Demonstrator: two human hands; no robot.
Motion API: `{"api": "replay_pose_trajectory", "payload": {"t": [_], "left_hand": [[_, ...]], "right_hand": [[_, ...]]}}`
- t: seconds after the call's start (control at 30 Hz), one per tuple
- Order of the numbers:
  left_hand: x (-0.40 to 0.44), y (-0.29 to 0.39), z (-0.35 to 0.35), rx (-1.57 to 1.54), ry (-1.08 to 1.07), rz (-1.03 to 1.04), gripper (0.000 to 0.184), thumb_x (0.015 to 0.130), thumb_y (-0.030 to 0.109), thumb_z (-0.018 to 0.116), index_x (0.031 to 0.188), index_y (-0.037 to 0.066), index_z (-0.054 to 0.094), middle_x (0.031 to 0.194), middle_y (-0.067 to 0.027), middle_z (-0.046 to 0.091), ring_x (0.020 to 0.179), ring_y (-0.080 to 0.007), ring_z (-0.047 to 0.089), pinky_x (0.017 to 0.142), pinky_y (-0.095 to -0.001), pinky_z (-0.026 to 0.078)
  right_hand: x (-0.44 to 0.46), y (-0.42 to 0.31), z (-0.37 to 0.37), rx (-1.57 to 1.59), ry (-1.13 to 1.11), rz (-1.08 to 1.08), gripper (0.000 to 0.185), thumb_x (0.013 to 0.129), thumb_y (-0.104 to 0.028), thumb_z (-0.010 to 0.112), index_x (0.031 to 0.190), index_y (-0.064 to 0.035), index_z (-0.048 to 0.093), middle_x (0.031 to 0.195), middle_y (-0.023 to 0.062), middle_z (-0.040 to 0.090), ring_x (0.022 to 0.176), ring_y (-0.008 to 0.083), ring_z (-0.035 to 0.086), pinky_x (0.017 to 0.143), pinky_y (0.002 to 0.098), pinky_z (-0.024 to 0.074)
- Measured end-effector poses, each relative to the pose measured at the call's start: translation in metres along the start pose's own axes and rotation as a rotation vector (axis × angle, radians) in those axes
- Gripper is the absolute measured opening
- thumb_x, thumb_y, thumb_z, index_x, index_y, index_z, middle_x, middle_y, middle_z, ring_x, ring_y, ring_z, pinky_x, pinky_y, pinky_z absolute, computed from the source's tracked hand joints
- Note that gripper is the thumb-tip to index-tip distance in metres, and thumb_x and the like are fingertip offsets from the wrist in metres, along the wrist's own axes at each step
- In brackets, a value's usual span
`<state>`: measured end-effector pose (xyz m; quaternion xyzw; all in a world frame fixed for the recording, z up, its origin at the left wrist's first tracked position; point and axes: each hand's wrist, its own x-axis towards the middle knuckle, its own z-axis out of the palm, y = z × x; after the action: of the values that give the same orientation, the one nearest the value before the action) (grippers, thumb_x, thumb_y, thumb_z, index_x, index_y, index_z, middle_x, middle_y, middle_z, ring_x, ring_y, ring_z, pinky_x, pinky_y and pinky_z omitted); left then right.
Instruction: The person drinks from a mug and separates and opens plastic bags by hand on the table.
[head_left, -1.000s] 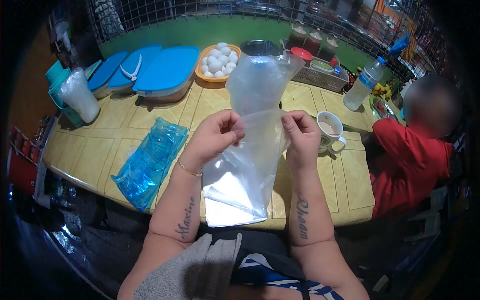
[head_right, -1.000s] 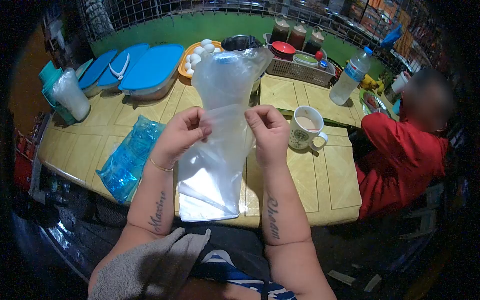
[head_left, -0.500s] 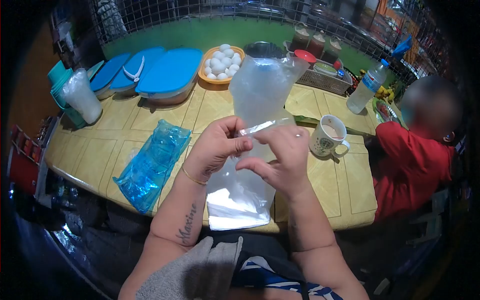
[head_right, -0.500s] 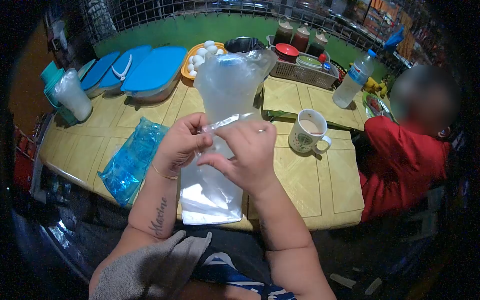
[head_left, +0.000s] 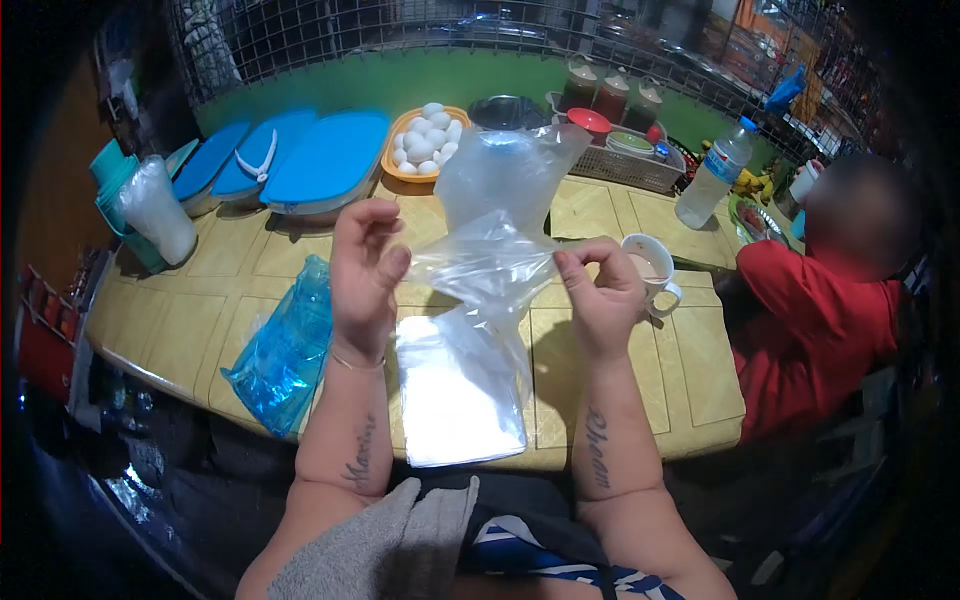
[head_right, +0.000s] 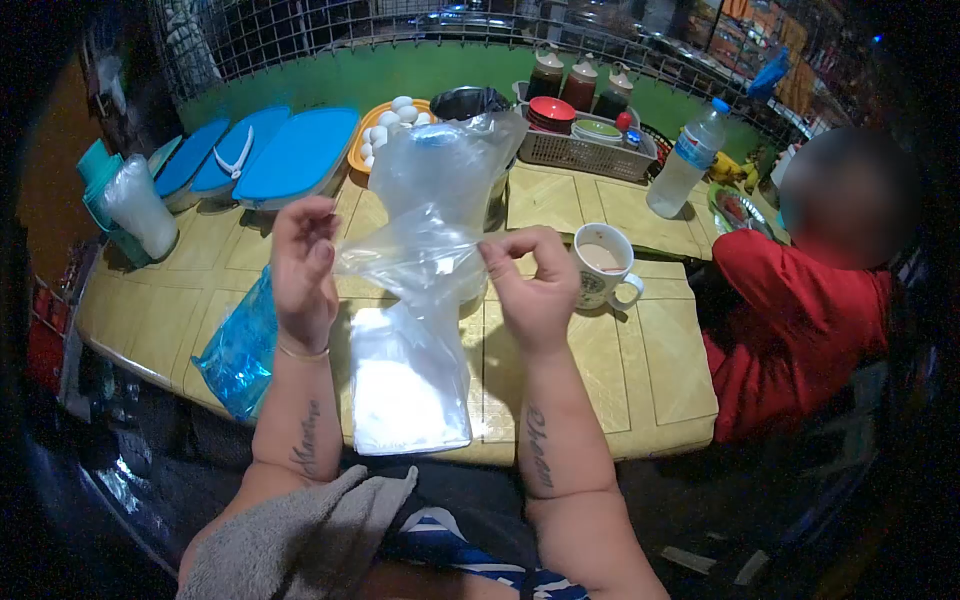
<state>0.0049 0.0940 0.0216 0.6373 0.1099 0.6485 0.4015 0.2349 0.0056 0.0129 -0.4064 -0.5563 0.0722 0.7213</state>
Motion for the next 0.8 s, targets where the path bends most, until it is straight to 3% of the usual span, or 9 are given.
{"api": "replay_pose_trajectory", "payload": {"t": [0.07, 0.17, 0.23, 0.27, 0.4, 0.57, 0.6, 0.7, 0.8], "left_hand": [[-0.001, 0.033, 0.014, 0.522, -0.036, 0.288, 0.038, 0.074, 0.025, 0.079, 0.103, 0.007, 0.062, 0.106, -0.0084, 0.058, 0.100, -0.0257, 0.054, 0.093, -0.0385, 0.041], [-0.005, 0.081, 0.053, 0.977, -0.313, 0.382, 0.035, 0.073, 0.032, 0.082, 0.093, 0.008, 0.067, 0.091, -0.0077, 0.061, 0.093, -0.0255, 0.058, 0.090, -0.0377, 0.041], [-0.012, 0.077, 0.056, 0.920, -0.459, 0.248, 0.029, 0.070, 0.028, 0.083, 0.087, 0.009, 0.068, 0.085, -0.0072, 0.062, 0.085, -0.0268, 0.058, 0.086, -0.0375, 0.042], [-0.013, 0.077, 0.056, 0.888, -0.534, 0.183, 0.027, 0.069, 0.025, 0.083, 0.085, 0.009, 0.069, 0.081, -0.0070, 0.063, 0.082, -0.0274, 0.059, 0.084, -0.0374, 0.043], [0.002, 0.092, 0.055, 0.495, -0.633, 0.115, 0.021, 0.076, 0.022, 0.081, 0.085, 0.007, 0.070, 0.082, -0.0065, 0.065, 0.077, -0.0223, 0.061, 0.079, -0.0351, 0.045], [0.014, 0.091, 0.055, -0.180, -0.447, -0.154, 0.013, 0.087, 0.013, 0.075, 0.087, 0.001, 0.068, 0.084, -0.0046, 0.066, 0.081, -0.0145, 0.063, 0.074, -0.0279, 0.049], [0.015, 0.091, 0.057, -0.246, -0.301, -0.243, 0.033, 0.087, 0.030, 0.076, 0.084, -0.002, 0.067, 0.087, -0.0085, 0.066, 0.081, -0.0167, 0.061, 0.075, -0.0286, 0.048], [0.043, 0.062, 0.035, -0.487, -0.267, -0.401, 0.028, 0.096, 0.026, 0.063, 0.099, -0.001, 0.068, 0.098, -0.0149, 0.069, 0.092, -0.0239, 0.066, 0.086, -0.0378, 0.053], [0.053, 0.059, 0.046, -0.723, -0.052, -0.641, 0.029, 0.098, 0.024, 0.058, 0.109, -0.001, 0.067, 0.096, -0.0072, 0.070, 0.082, -0.0171, 0.066, 0.080, -0.0341, 0.054]], "right_hand": [[-0.002, -0.002, 0.001, -0.133, -0.070, -0.098, 0.015, 0.082, -0.002, 0.076, 0.084, -0.0054, 0.061, 0.092, 0.0063, 0.068, 0.086, 0.0172, 0.060, 0.084, 0.0310, 0.0462], [-0.003, -0.019, 0.015, 0.207, -0.062, -0.112, 0.017, 0.085, -0.002, 0.073, 0.089, -0.0071, 0.056, 0.102, 0.0097, 0.069, 0.097, 0.0210, 0.061, 0.098, 0.0362, 0.0411], [-0.006, -0.030, 0.017, 0.411, -0.127, -0.084, 0.019, 0.087, -0.004, 0.071, 0.092, -0.0086, 0.053, 0.112, 0.0135, 0.068, 0.108, 0.0234, 0.061, 0.108, 0.0404, 0.0360], [-0.007, -0.032, 0.009, 0.436, -0.196, -0.075, 0.019, 0.088, -0.005, 0.071, 0.092, -0.0087, 0.053, 0.113, 0.0138, 0.067, 0.110, 0.0232, 0.061, 0.108, 0.0406, 0.0355], [-0.002, -0.031, 0.000, 0.359, -0.239, -0.179, 0.024, 0.085, -0.015, 0.077, 0.093, -0.0055, 0.057, 0.092, 0.0037, 0.064, 0.083, 0.0169, 0.058, 0.093, 0.0354, 0.0402], [0.021, -0.025, -0.031, 0.004, -0.559, -0.129, 0.032, 0.077, -0.028, 0.084, 0.079, -0.0032, 0.064, 0.078, 0.0019, 0.059, 0.073, 0.0134, 0.050, 0.072, 0.0307, 0.0411], [0.023, -0.027, -0.032, 0.250, -0.570, 0.140, 0.034, 0.077, -0.031, 0.082, 0.070, -0.0038, 0.064, 0.084, 0.0044, 0.061, 0.076, 0.0146, 0.053, 0.070, 0.0300, 0.0419], [0.034, -0.015, -0.024, 0.915, -0.489, 0.261, 0.027, 0.089, -0.029, 0.071, 0.087, -0.0052, 0.059, 0.099, 0.0123, 0.068, 0.095, 0.0262, 0.065, 0.093, 0.0400, 0.0484], [0.054, 0.009, -0.015, 1.406, -0.531, 0.296, 0.025, 0.095, -0.028, 0.065, 0.106, -0.0073, 0.055, 0.112, 0.0181, 0.067, 0.106, 0.0334, 0.065, 0.102, 0.0503, 0.0475]]}}
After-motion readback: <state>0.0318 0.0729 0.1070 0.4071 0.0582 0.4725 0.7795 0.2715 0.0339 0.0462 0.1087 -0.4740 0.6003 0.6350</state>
